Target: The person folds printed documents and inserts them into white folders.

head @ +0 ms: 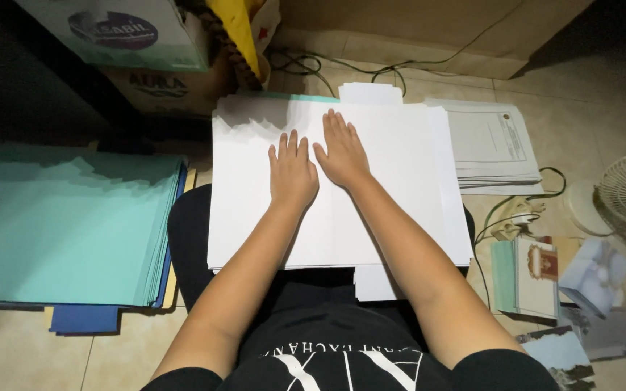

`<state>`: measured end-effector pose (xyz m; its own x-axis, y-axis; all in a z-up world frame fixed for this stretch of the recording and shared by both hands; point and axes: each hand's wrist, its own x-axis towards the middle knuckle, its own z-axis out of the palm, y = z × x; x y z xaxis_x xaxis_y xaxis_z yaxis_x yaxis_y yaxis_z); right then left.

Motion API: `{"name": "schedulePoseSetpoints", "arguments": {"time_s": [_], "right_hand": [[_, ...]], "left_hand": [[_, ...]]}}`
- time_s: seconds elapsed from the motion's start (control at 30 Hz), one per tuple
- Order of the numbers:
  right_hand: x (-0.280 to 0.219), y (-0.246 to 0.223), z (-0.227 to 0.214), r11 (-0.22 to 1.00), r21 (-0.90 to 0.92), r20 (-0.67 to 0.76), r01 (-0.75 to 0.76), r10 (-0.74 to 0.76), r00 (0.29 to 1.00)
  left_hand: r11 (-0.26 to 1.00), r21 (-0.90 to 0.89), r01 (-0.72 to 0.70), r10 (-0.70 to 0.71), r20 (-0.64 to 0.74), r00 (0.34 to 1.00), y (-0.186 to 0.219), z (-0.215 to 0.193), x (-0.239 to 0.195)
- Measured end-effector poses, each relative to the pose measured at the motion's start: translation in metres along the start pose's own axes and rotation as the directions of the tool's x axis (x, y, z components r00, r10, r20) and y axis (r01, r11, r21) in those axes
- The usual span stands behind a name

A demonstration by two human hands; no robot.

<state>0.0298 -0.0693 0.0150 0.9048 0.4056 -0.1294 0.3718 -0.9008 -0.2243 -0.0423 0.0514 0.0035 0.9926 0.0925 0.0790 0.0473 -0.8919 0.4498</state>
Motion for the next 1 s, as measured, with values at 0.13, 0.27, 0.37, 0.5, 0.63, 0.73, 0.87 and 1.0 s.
{"name": "schedulePoseSetpoints", "arguments": {"time_s": [0.13, 0.27, 0.37, 0.5, 0.63, 0.73, 0.87, 1.0], "right_hand": [[-0.026, -0.004, 0.000, 1.000, -0.006, -0.008, 0.001, -0.001, 1.000], [-0.046, -0.001, 0.000, 0.999, 0.003, -0.010, -0.044, 0.044, 0.999], [-0.053, 0.000, 0.001, 0.993, 0.027, -0.043, -0.111, 0.113, 0.993], [-0.053, 0.004, 0.005, 0.976, 0.102, -0.116, -0.194, 0.205, 0.972], [-0.042, 0.020, 0.019, 0.969, 0.147, -0.167, -0.197, 0.221, 0.961], [-0.030, 0.039, 0.035, 0.960, 0.245, -0.292, -0.135, 0.206, 0.934], [-0.023, 0.050, 0.033, 0.821, 0.560, -0.378, -0.111, 0.373, 0.847], [-0.028, 0.049, 0.031, 0.833, 0.547, -0.416, -0.082, 0.356, 0.837]], "left_hand": [[1.000, -0.009, -0.020, 0.019, -0.027, 0.999, -0.001, 0.003, -0.001], [1.000, -0.012, -0.024, 0.023, -0.037, 0.999, -0.004, 0.008, -0.003], [0.999, 0.023, -0.047, 0.047, 0.009, 0.999, -0.003, 0.001, -0.010], [0.969, 0.133, -0.207, 0.179, 0.201, 0.963, 0.002, -0.010, -0.031], [0.935, 0.139, -0.327, 0.273, 0.306, 0.912, 0.009, -0.016, -0.062], [0.935, 0.107, -0.339, 0.279, 0.369, 0.886, 0.015, -0.018, -0.074], [0.946, 0.114, -0.303, 0.247, 0.350, 0.903, 0.017, -0.003, -0.055], [0.947, 0.179, -0.266, 0.203, 0.303, 0.931, 0.014, 0.023, 0.008]]}}
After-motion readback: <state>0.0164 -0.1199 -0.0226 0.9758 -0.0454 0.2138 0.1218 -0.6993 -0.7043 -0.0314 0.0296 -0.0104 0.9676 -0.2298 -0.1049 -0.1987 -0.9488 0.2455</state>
